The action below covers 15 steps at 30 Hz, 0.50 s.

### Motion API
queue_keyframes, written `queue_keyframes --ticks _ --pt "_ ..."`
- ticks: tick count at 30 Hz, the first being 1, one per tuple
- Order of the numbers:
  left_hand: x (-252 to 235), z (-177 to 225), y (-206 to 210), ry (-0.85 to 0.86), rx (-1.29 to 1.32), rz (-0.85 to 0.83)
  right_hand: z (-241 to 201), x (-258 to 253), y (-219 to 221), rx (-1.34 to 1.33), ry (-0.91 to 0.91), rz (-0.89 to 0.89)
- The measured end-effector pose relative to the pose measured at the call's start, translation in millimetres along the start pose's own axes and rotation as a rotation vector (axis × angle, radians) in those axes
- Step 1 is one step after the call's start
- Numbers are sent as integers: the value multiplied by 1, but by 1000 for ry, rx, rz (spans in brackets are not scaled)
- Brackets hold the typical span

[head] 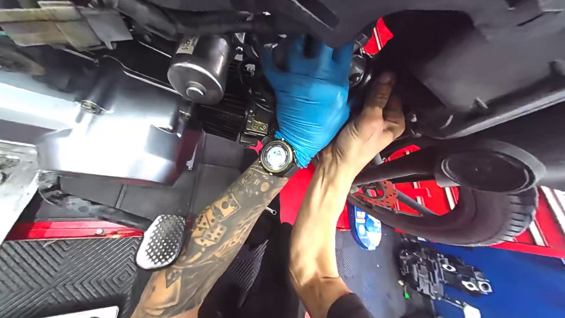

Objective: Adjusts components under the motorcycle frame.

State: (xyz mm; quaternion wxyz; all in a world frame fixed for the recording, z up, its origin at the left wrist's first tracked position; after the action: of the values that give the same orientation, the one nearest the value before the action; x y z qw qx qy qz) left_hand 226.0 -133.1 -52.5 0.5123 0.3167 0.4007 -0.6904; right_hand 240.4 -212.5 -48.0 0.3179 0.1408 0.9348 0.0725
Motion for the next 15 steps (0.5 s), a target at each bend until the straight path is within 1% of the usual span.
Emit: queue_keyframes --ticks 3,6,8,9,11,13,15 --pt "0 -1 0 4 2 12 -4 5 2 52 -13 32" --pt "1 -4 0 29 -4 46 -7 12 5 188 -26 85" --pt "2 -1 0 41 -22 37 -5 11 3 176 -60 111" --pt "1 -1 -1 52 -34 27 -2 10 1 128 -45 85" --pt "-1 0 0 39 -71 7 4 4 -7 -20 18 -81" --pt "0 1 -2 48 -107 -25 17 -3 -26 -169 81 -233" --pt "-1 2 -3 58 -107 -33 27 -6 -38 -236 151 -301"
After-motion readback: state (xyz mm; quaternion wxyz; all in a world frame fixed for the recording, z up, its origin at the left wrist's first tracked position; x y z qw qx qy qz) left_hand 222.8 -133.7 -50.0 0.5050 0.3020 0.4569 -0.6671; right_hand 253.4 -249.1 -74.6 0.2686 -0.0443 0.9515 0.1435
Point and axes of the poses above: each hand's wrist, its own x-axis away from the middle knuckle, its own y-axis out of the palm, z = x × y, the point moved 3 cm from there along -x, towards the middle knuckle, and after that the axes turned 8 degrees about y, right-handed, at the moved point
